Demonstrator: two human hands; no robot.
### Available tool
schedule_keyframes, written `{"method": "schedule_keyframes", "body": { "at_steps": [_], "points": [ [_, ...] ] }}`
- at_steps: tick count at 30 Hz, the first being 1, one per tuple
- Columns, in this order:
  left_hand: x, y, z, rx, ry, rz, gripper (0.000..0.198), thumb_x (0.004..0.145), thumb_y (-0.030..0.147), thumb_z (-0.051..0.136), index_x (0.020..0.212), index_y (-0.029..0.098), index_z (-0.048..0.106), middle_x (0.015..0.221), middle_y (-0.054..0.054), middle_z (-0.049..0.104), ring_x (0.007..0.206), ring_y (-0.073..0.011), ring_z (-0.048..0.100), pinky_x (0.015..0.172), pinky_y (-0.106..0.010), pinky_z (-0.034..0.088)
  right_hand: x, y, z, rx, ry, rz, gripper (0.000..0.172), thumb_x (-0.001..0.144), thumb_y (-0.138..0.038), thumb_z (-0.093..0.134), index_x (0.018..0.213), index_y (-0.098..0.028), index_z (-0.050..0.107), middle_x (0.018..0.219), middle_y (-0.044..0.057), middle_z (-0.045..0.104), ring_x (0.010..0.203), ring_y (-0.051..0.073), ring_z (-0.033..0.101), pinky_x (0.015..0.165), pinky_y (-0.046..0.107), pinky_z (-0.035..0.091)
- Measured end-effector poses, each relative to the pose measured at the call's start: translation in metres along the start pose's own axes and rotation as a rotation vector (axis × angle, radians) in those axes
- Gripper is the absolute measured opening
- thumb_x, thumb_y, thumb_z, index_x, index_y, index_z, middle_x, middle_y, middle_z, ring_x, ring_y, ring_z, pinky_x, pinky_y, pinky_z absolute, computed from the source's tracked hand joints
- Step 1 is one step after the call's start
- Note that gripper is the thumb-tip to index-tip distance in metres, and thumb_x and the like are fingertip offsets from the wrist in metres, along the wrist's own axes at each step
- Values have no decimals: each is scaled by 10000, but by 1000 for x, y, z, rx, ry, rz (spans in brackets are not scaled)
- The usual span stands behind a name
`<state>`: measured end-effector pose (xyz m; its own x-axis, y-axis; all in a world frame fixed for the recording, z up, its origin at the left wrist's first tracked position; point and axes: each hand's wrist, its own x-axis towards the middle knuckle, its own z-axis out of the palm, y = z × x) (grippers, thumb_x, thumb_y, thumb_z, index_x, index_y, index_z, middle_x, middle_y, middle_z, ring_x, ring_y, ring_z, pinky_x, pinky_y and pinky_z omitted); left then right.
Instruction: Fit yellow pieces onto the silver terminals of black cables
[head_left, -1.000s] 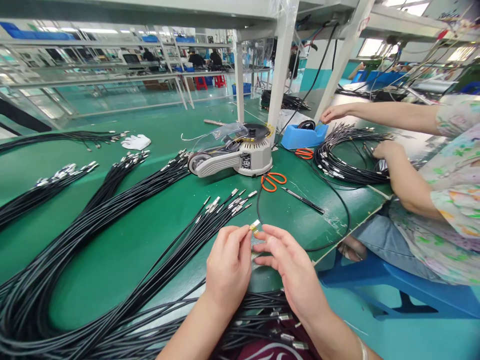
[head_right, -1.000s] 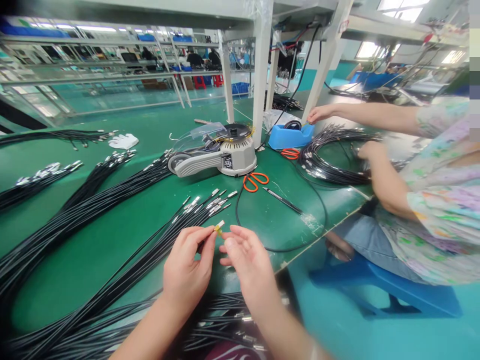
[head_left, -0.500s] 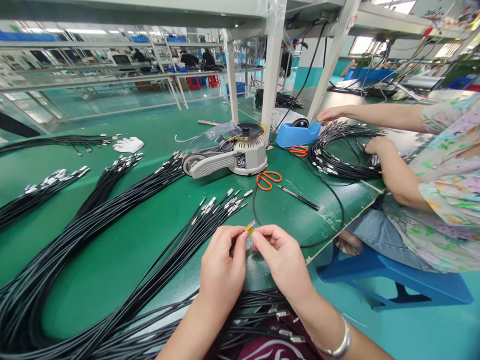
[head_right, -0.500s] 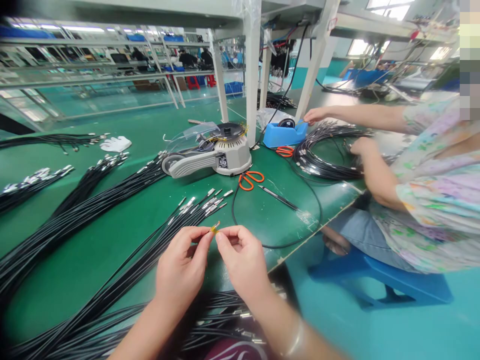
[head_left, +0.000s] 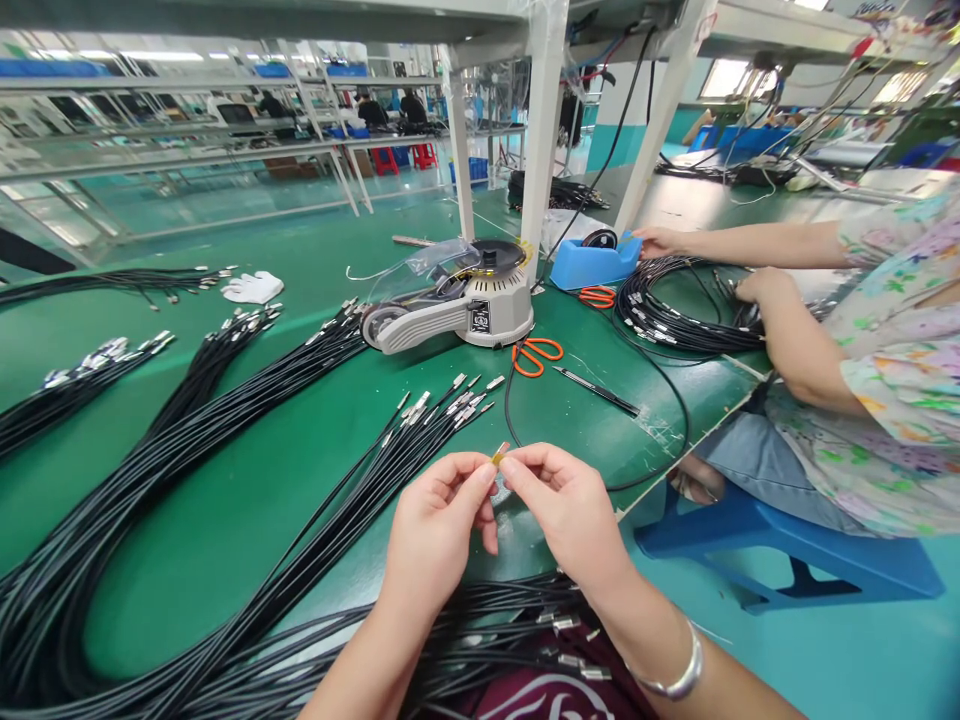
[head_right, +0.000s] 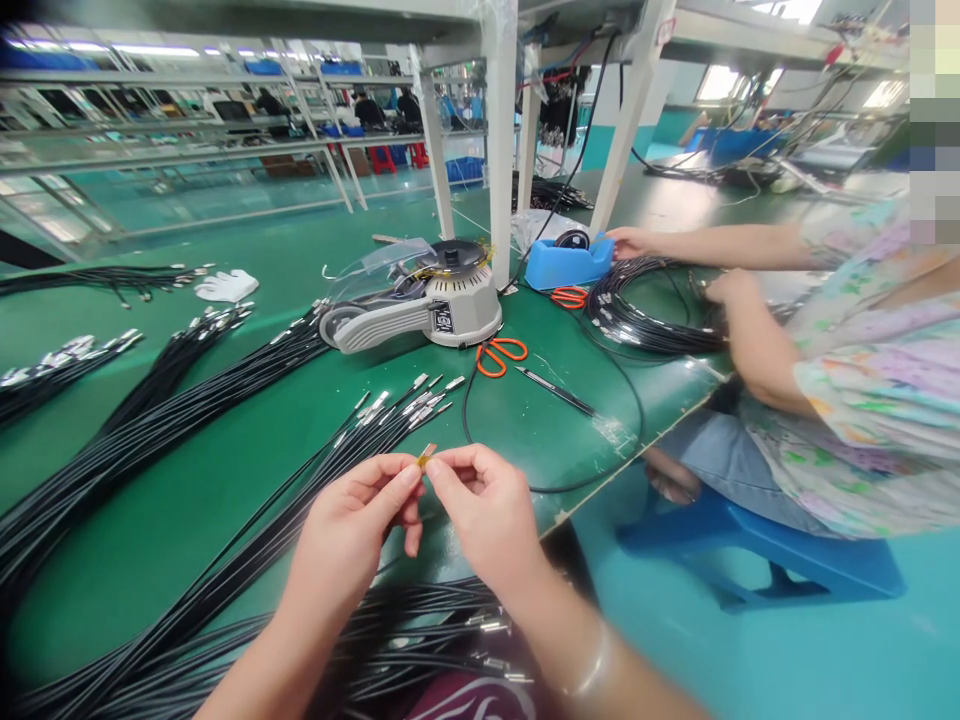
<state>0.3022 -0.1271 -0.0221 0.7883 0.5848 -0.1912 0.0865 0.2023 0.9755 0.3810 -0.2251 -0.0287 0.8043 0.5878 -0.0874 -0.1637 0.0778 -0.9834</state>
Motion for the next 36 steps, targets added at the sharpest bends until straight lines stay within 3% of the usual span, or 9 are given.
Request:
{"method": "schedule_keyframes", "body": {
  "at_steps": [6, 10, 15, 18, 22, 25, 29, 31, 36],
  "points": [
    [1, -1, -4, -150, -103, -39, 169, 789, 294, 640, 704, 153, 601, 552, 44, 559, 381, -68, 531, 397, -186, 426, -1, -6, -1, -37, -25, -14, 168, 762, -327, 664, 749, -159, 656, 726, 31, 691, 672, 155, 635, 659, 276, 519],
    [3, 10, -11, -242, -274, -167, 176, 773, 271, 649, 665, 136, 611, 498, 34, 536, 328, -72, 507, 336, -172, 387, 0, -6, -8, -80, -130, -71, 163, 788, -326, 643, 748, -168, 642, 747, 21, 667, 692, 150, 615, 681, 279, 501],
    [5, 14, -18, -394, -500, -357, 149, 710, 240, 687, 662, 107, 641, 429, 26, 491, 266, -48, 407, 249, -141, 320, 11, 2, -26, -103, -321, -360, 61, 802, -254, 662, 829, -201, 646, 817, 14, 613, 777, 149, 593, 733, 288, 485],
    [4, 5, -21, -482, -640, -457, 154, 682, 231, 690, 691, 84, 645, 468, 14, 515, 242, -46, 386, 217, -160, 339, 18, 1, -31, -127, -483, -590, 148, 803, -215, 675, 950, -224, 664, 827, 20, 610, 779, 148, 585, 737, 297, 488],
    [4, -5, -25, -538, -804, -527, 211, 694, 271, 682, 757, 72, 650, 453, 20, 508, 213, -45, 351, 199, -167, 319, 21, -5, -32, -155, -589, -765, 72, 826, -217, 653, 891, -227, 682, 798, 34, 630, 762, 158, 592, 709, 304, 503],
    [5, -1, -24, -435, -708, -424, 222, 700, 297, 700, 757, 92, 637, 484, 16, 531, 257, -26, 351, 230, -132, 257, 23, -6, -37, -190, -570, -740, 117, 835, -213, 641, 942, -237, 683, 846, 44, 654, 820, 171, 605, 759, 321, 504],
    [3, 11, -11, 7, -283, -126, 194, 738, 306, 681, 727, 127, 607, 560, 33, 541, 372, -29, 416, 337, -137, 283, 25, -5, -51, -158, -512, -406, 227, 849, -267, 621, 1072, -233, 644, 953, 53, 642, 883, 170, 607, 801, 319, 501],
    [0, 14, -3, 200, -148, -19, 175, 754, 309, 660, 789, 140, 630, 545, 55, 500, 404, -38, 409, 379, -156, 302, 24, -5, -55, -140, -457, -244, 203, 826, -293, 645, 1015, -218, 652, 904, 38, 647, 839, 157, 609, 769, 297, 502],
    [-6, 13, 5, 455, -140, 139, 195, 807, 309, 586, 921, 179, 677, 683, 24, 554, 491, -66, 442, 471, -205, 360, 21, -6, -53, -171, -321, -132, 131, 776, -303, 689, 831, -188, 660, 776, 6, 657, 724, 129, 593, 696, 256, 482]
  ]
}}
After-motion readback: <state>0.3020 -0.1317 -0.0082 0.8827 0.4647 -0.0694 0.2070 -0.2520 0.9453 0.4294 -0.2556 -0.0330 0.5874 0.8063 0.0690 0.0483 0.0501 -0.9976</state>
